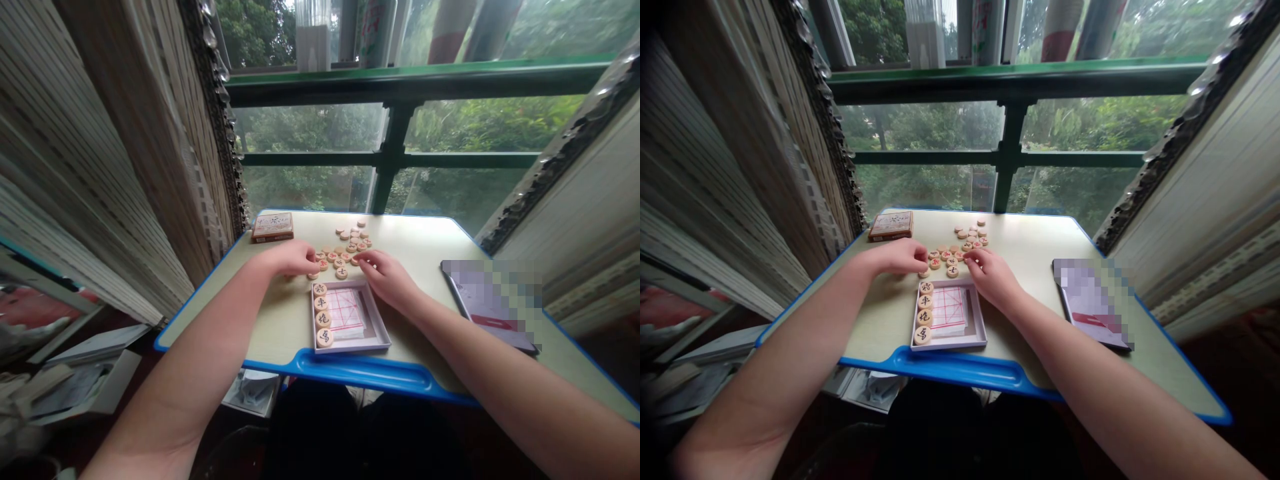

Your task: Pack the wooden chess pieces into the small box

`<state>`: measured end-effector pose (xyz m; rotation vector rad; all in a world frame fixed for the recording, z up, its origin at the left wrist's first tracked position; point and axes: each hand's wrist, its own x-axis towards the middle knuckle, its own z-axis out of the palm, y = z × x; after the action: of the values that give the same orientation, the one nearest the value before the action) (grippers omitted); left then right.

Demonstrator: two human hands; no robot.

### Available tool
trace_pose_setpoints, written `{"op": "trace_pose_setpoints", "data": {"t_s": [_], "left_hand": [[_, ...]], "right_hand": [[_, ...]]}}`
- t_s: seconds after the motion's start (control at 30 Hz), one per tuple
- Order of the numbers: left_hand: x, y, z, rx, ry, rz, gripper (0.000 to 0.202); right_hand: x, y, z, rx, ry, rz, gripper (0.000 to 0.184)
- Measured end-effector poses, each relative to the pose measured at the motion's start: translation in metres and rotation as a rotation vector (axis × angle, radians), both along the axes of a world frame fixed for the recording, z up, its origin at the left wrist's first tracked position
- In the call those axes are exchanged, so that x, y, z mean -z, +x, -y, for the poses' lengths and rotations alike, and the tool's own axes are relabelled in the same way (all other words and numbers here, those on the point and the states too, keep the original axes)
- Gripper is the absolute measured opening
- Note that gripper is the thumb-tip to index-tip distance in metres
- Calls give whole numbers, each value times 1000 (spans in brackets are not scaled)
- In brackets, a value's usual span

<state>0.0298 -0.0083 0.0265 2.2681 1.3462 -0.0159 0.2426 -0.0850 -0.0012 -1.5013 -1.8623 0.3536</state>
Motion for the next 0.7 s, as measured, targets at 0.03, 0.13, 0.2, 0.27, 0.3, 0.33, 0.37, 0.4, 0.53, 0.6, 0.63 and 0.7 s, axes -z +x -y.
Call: {"op": "trace_pose_setpoints", "data": {"t_s": [0.03, 0.13, 0.2, 0.27, 0.3, 0.33, 0.37, 0.4, 0.53, 0.6, 0.63, 0.7], "left_hand": [[1, 0, 0, 2, -51, 1, 24], [1, 1, 1, 16, -137, 37, 22], [1, 3, 2, 40, -145, 73, 22], [0, 5, 4, 65, -142, 87, 22], [0, 7, 5, 81, -116, 85, 21], [1, 8, 6, 98, -66, 82, 20], [2, 9, 5, 114, 4, 82, 19], [3, 10, 5, 128, 87, 85, 19], [7, 10, -1, 109, 376, 99, 21], [9, 11, -3, 86, 444, 83, 22], [9, 11, -4, 86, 465, 76, 23], [10, 13, -4, 99, 489, 74, 24]], "right_hand": [[0, 0, 0, -2, -11, 6, 23], [-1, 1, -1, 17, -5, 20, 25], [-3, 6, -2, 60, 33, 19, 28], [-6, 14, -6, 113, 88, 36, 30], [-7, 18, -8, 140, 118, 53, 30], [-7, 23, -11, 165, 144, 73, 30], [-7, 27, -13, 185, 164, 93, 30], [-6, 30, -16, 201, 173, 113, 30], [0, 37, -23, 230, 106, 207, 31], [1, 36, -22, 246, 28, 245, 31], [0, 36, -21, 268, -12, 248, 32], [-4, 36, -18, 331, -66, 236, 34]]}}
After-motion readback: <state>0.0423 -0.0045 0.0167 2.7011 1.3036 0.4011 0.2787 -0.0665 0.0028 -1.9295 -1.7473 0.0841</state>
